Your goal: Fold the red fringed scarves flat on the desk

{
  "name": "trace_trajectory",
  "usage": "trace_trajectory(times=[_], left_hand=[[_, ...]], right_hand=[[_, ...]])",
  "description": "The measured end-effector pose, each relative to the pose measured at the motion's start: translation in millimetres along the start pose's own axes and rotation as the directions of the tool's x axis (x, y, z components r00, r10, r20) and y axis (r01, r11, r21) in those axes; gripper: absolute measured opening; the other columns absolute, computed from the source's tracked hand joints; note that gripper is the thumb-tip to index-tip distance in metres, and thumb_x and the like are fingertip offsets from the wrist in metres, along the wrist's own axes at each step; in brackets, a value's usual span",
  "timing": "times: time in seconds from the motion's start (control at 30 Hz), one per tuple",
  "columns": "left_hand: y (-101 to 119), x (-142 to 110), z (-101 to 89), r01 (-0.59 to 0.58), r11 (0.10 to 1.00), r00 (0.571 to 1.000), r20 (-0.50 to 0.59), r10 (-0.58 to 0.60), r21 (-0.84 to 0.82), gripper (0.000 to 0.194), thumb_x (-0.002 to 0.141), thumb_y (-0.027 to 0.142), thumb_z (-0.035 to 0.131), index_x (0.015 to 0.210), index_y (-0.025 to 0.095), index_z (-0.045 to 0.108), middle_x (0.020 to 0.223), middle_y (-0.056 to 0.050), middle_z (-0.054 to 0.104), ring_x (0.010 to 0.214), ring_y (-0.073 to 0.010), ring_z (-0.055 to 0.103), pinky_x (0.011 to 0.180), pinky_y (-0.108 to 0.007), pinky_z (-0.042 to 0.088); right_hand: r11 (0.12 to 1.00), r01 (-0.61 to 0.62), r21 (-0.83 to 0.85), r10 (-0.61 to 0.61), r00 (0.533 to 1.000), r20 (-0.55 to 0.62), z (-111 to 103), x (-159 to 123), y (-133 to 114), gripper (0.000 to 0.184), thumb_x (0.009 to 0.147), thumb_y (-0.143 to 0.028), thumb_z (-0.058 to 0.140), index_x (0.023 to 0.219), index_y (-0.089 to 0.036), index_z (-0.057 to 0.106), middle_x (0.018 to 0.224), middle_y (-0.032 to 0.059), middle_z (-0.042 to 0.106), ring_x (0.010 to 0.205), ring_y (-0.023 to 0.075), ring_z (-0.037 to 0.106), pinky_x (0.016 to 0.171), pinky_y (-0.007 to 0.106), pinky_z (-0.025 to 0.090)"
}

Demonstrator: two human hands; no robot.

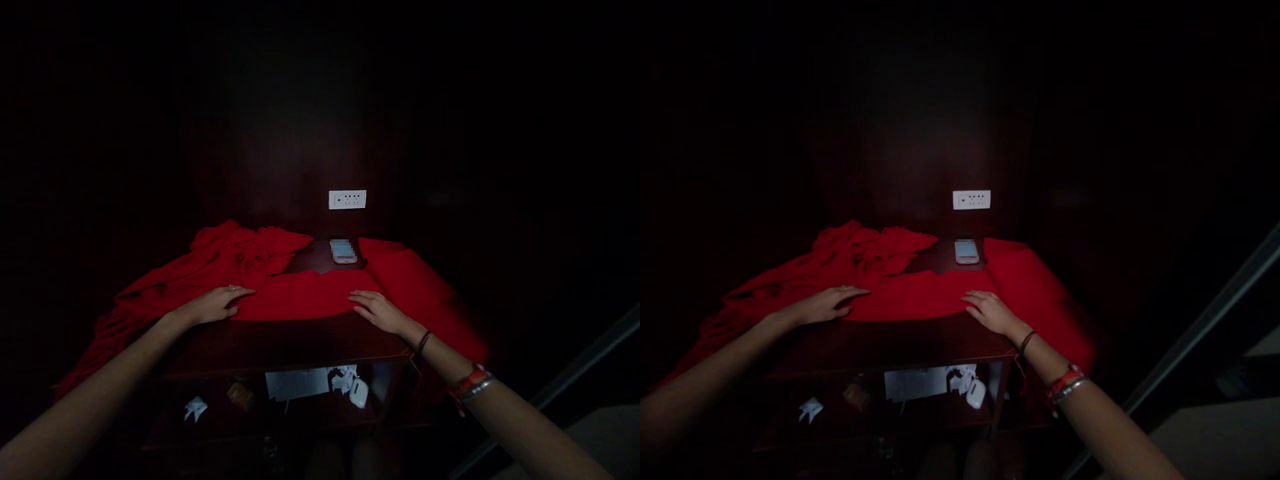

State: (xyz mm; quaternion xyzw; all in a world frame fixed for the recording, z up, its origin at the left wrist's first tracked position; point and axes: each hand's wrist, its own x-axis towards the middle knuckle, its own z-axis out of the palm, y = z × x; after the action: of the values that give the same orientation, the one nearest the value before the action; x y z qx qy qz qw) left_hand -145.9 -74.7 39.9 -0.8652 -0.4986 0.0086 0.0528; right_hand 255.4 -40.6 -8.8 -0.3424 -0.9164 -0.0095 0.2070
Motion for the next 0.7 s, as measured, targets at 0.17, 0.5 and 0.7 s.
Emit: trace_trajectory(times=[0.17,0.5,0.7], left_hand=[[-17.5,1.2,-1.4,0.038,0.979,0.998,-0.052,-0.028,0.201,0.035,0.073,0.016,0.034,0.103,0.021,0.052,0.096,-0.006,0.056,0.09,-0.0173,0.049,0.083,-0.029,0.034],[50.7,49.2,0.3,-0.055,0.975,0.981,-0.17,0.093,0.215,0.025,0.08,0.027,0.036,0.1,0.021,0.049,0.099,-0.006,0.051,0.089,-0.0169,0.049,0.079,-0.029,0.037],[57.3,68.0,4.8,-0.099,0.943,0.986,-0.096,0.136,0.319,0.026,0.078,0.01,0.032,0.092,0.021,0.051,0.088,-0.006,0.055,0.077,-0.0162,0.053,0.069,-0.027,0.04]], right_hand=[[0.998,-0.013,0.061,0.018,0.997,-0.073,-1.7,0.3,-0.7,0.032,0.083,-0.027,0.034,0.104,-0.015,0.053,0.105,0.0079,0.055,0.101,0.0149,0.047,0.088,0.031,0.036],[1.0,0.006,0.03,-0.002,0.994,-0.107,-5.5,0.6,-5.6,0.029,0.083,-0.028,0.033,0.099,-0.016,0.054,0.095,0.0068,0.059,0.092,0.0141,0.051,0.081,0.028,0.039],[0.999,0.012,-0.051,-0.016,0.997,-0.077,-8.5,0.9,-6.9,0.024,0.082,-0.029,0.037,0.088,-0.016,0.056,0.084,0.0055,0.059,0.082,0.0132,0.052,0.075,0.027,0.039]])
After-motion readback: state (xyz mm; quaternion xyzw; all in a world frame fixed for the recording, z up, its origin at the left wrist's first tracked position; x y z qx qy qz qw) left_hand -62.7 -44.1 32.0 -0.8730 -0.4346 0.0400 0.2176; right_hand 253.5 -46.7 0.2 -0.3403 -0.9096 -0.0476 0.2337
